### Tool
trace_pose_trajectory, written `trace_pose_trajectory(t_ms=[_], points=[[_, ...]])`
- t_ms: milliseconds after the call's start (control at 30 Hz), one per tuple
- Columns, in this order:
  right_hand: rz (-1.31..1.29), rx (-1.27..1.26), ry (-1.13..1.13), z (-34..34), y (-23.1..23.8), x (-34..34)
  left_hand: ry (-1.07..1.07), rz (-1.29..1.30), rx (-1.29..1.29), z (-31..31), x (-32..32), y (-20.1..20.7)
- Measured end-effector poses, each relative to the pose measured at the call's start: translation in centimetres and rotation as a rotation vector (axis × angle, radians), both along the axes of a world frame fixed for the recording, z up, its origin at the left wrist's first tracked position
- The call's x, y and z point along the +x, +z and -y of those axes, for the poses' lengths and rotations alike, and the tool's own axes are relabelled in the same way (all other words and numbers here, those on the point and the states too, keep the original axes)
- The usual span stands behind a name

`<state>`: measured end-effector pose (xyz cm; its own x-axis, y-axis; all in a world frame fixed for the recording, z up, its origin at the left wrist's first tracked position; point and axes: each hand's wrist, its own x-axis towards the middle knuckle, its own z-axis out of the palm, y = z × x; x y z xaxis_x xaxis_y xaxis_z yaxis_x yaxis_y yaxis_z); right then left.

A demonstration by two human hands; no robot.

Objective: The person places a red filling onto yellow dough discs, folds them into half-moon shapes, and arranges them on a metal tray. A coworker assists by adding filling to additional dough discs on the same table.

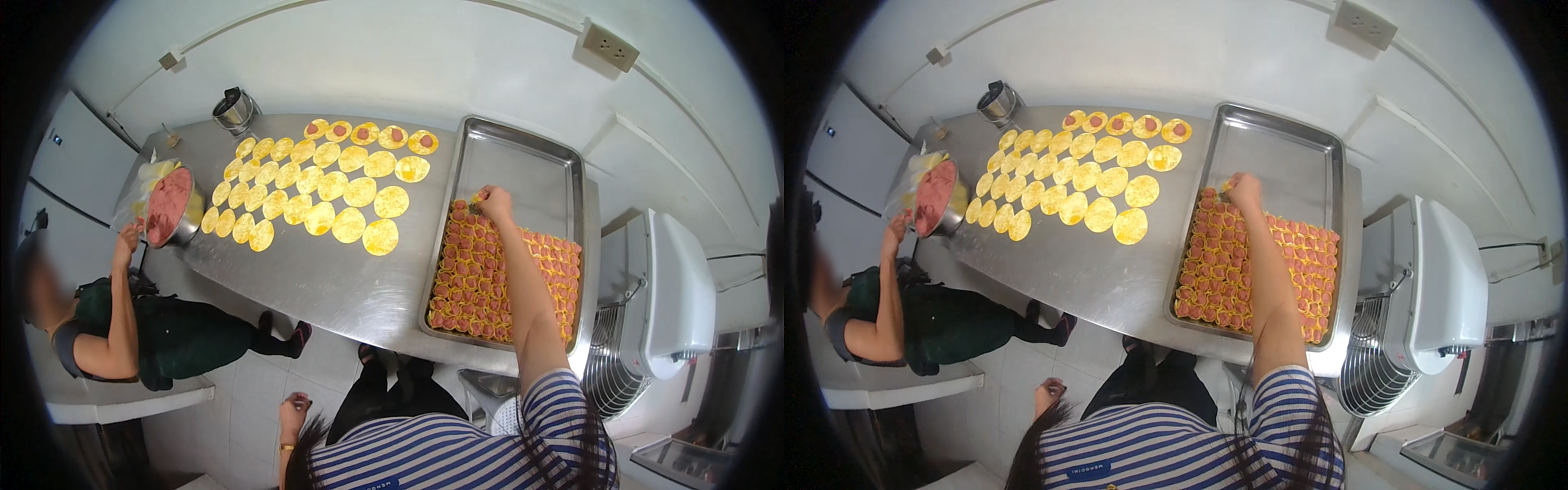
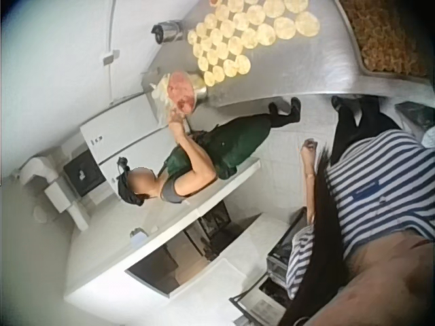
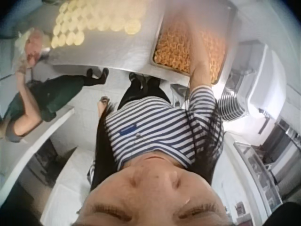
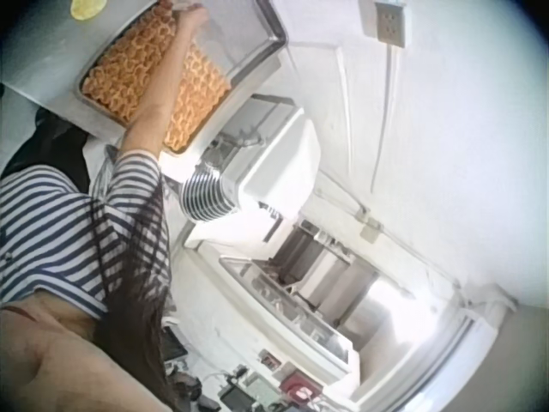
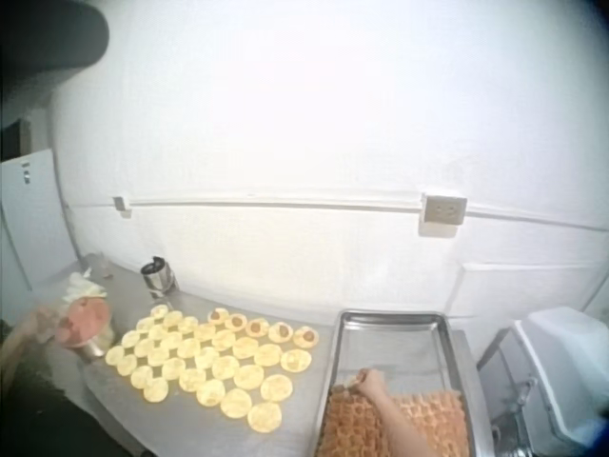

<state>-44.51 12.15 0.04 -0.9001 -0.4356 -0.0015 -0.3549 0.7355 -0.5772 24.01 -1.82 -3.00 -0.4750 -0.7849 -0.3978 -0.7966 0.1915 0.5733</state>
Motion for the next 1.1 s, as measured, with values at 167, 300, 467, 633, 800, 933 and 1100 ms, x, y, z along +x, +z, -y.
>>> trace_pose_trajectory(t_ms=[167,300,467,633,800,933,1100], points=[[-0.063,0.036,0.071,1.5,-2.3,-0.2,-0.061,0.134,0.185,-3.6,3.8,-0.6],[-0.082,0.022,0.190,1.0,-2.0,-0.4,-0.200,0.038,0.198,-4.9,6.2,-2.9],[-0.071,0.075,0.324,0.6,-1.4,-0.8,-0.256,-0.134,0.214,-5.0,5.8,-3.9],[-0.064,0.071,0.427,0.3,-0.3,-0.4,-0.092,0.110,0.339,-5.1,2.7,-1.6],[0.157,0.111,0.409,-0.2,2.0,0.3,-0.096,0.130,0.345,-5.0,2.6,-2.4],[0.290,0.140,0.419,-0.2,2.4,-0.1,-0.190,0.022,0.297,-5.1,4.0,-3.9],[0.122,0.070,0.497,-0.4,1.8,-1.1,-0.365,-0.057,0.229,-4.7,4.8,-4.6]])
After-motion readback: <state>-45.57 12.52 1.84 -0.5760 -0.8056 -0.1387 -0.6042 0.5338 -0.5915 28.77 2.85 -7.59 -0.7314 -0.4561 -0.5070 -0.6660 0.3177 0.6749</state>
